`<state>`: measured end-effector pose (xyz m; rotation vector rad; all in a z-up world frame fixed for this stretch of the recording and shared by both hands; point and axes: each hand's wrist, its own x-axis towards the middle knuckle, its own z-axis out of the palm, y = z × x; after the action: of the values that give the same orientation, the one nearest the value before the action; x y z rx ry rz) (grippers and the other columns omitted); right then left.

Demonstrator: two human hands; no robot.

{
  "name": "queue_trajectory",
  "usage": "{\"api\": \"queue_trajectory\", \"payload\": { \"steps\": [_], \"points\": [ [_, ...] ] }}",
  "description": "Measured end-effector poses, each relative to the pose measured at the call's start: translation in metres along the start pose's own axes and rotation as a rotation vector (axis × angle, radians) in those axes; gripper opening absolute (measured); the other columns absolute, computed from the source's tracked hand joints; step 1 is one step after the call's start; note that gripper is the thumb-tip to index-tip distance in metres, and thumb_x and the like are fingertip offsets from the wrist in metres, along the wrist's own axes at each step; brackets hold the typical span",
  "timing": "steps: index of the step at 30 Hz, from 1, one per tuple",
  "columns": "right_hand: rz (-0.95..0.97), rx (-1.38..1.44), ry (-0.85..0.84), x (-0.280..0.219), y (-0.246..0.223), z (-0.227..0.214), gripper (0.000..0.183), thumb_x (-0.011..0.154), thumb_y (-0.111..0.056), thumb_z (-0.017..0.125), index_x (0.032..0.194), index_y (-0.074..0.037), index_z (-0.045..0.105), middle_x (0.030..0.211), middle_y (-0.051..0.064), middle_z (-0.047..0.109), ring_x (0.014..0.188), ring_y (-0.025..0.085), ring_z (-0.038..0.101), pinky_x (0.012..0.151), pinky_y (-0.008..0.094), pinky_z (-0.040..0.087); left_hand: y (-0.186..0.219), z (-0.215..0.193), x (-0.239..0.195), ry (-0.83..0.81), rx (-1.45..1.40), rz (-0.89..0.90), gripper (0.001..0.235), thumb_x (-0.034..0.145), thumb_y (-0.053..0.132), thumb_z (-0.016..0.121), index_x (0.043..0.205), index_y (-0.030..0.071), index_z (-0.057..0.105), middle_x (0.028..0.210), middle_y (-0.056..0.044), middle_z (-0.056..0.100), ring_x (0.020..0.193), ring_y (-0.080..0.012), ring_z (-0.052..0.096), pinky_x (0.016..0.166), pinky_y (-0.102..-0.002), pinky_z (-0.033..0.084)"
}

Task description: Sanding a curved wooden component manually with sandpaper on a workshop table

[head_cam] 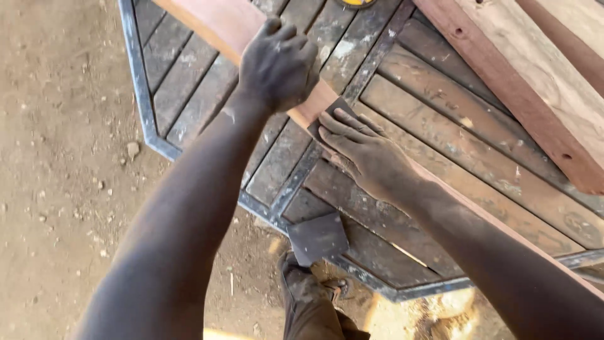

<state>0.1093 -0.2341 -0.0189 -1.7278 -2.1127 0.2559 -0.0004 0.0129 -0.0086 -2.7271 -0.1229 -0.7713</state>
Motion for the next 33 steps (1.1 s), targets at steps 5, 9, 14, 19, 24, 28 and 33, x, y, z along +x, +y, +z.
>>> {"api": "queue_trajectory", "payload": {
  "steps": [5, 9, 14, 19, 24, 28, 33],
  "points": [
    [0.095, -0.122, -0.096, -0.083, -0.030, -0.051, 0.077, 0.080, 0.001, 0.060, 0.154, -0.013, 0.045, 0.159, 0.007, 0.048, 0.150, 0.031, 0.039, 0.124, 0.046, 0.030, -0.032, 0.014, -0.003, -0.087, -0.143, -0.197, 0.024, 0.100, 0.031, 0.056, 0.091, 0.012, 0.068, 0.090, -0.016, 0.072, 0.087, -0.0382, 0.066, 0.087, -0.051, 0.049],
    [0.229, -0.171, -0.101, -0.165, -0.040, -0.079, 0.053, 0.097, -0.026, 0.051, 0.149, -0.013, 0.050, 0.158, 0.001, 0.051, 0.152, 0.024, 0.041, 0.125, 0.042, 0.033, -0.095, 0.019, -0.018, 0.018, -0.291, -0.785, 0.036, 0.098, 0.032, 0.048, 0.092, 0.014, 0.079, 0.107, 0.001, 0.073, 0.124, -0.0272, 0.051, 0.113, -0.062, 0.011],
    [0.060, -0.210, -0.010, -0.031, -0.029, -0.027, 0.057, 0.098, -0.013, 0.058, 0.154, -0.009, 0.045, 0.158, 0.006, 0.049, 0.150, 0.029, 0.040, 0.125, 0.044, 0.031, -0.088, 0.012, -0.010, 0.041, -0.296, -0.751, 0.047, 0.100, 0.039, 0.038, 0.090, 0.014, 0.077, 0.108, -0.003, 0.073, 0.112, -0.0265, 0.055, 0.107, -0.054, 0.024],
    [-0.050, 0.008, 0.216, 0.116, -0.024, 0.008, 0.044, 0.108, -0.017, 0.058, 0.149, -0.004, 0.053, 0.160, 0.010, 0.048, 0.150, 0.035, 0.042, 0.126, 0.049, 0.030, -0.093, 0.009, -0.019, 0.069, -0.172, -0.686, 0.042, 0.101, 0.037, 0.039, 0.092, 0.017, 0.074, 0.120, -0.004, 0.073, 0.110, -0.0304, 0.056, 0.093, -0.051, 0.033],
    [0.099, 0.042, 0.089, 0.028, -0.032, -0.007, 0.071, 0.090, 0.013, 0.059, 0.156, -0.006, 0.040, 0.162, 0.011, 0.043, 0.153, 0.033, 0.035, 0.130, 0.050, 0.025, -0.089, 0.008, -0.012, 0.028, -0.269, -0.684, 0.061, 0.103, 0.036, 0.019, 0.095, 0.009, 0.073, 0.095, -0.008, 0.070, 0.100, -0.0263, 0.059, 0.087, -0.040, 0.039],
    [0.215, -0.234, -0.054, -0.046, -0.032, -0.017, 0.078, 0.079, -0.009, 0.069, 0.154, -0.011, 0.044, 0.156, 0.004, 0.051, 0.148, 0.027, 0.043, 0.128, 0.045, 0.028, -0.087, 0.006, -0.012, 0.067, -0.281, -0.723, 0.063, 0.104, 0.040, 0.019, 0.092, 0.010, 0.073, 0.092, -0.007, 0.073, 0.096, -0.0237, 0.059, 0.086, -0.040, 0.038],
    [0.027, 0.008, 0.270, 0.077, -0.001, 0.019, 0.042, 0.112, -0.013, 0.041, 0.154, -0.009, 0.048, 0.162, 0.011, 0.045, 0.155, 0.035, 0.038, 0.127, 0.052, 0.031, -0.083, -0.001, -0.008, 0.142, -0.228, -0.679, 0.041, 0.104, 0.033, 0.039, 0.091, 0.015, 0.074, 0.097, -0.001, 0.072, 0.105, -0.0262, 0.057, 0.087, -0.046, 0.034]
  ]
}}
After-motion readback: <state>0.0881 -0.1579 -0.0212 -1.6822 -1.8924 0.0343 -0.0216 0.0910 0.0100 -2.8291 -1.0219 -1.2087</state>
